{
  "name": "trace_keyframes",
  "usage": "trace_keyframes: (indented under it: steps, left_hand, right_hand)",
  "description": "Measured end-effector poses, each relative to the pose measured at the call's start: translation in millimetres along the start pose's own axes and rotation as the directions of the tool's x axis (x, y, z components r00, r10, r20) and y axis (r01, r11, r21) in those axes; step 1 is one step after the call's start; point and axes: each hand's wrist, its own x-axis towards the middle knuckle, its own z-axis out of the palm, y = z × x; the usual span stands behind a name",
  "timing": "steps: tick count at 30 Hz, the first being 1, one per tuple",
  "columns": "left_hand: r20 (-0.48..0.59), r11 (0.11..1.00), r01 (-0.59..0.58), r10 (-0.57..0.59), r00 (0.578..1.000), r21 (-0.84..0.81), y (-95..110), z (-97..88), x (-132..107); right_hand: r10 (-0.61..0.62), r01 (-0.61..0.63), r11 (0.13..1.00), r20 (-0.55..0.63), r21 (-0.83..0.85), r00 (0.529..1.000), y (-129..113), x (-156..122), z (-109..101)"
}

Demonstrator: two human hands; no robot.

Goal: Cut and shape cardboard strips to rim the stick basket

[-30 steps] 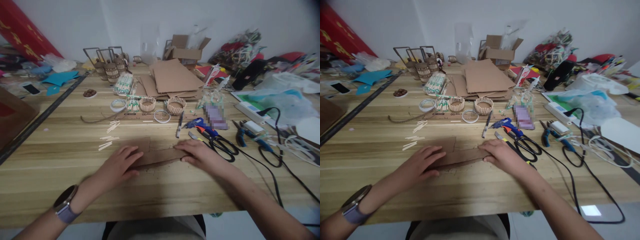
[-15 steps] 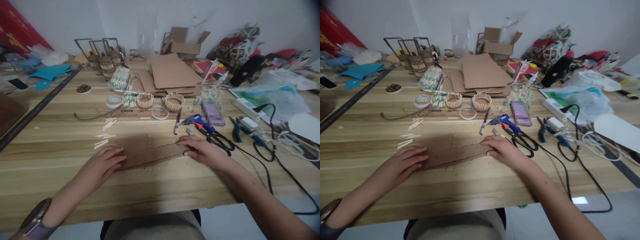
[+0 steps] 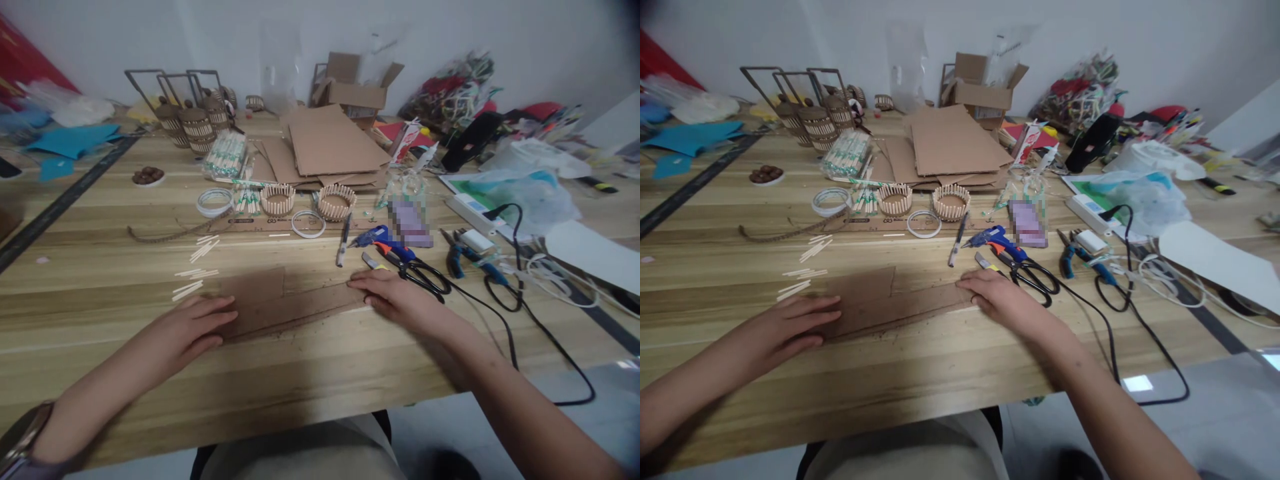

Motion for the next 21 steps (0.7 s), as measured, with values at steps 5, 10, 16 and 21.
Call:
trace_keyframes:
  steps: [5,10,16,21]
  left_hand:
    - [0.030,0.999,-0.014,0.012,0.999,0.043,5.2,-4.6,4.0]
    - [0.053,0.998,0.003,-0.006,0.999,0.063,11.1,-8.5,7.6]
    - [0.029,0.997,-0.011,0.008,1.000,0.072,11.7,-6.2,4.2]
    - [0.025,0.997,-0.012,0.010,1.000,0.080,8.4,-0.7,0.3]
  right_hand:
    - [-0.003,0.002,0.999,-0.035,-0.036,0.999,0.3,-2.7,2.3]
    - [0.017,-0.020,0.998,-0.044,-0.057,0.999,1.3,-6.3,1.6]
    - [-0.007,0.006,0.998,-0.031,-0.058,0.999,3.0,-5.3,-0.2]
    - [-0.013,0.009,0.997,-0.044,-0.073,0.999,1.0,-5.1,-0.4]
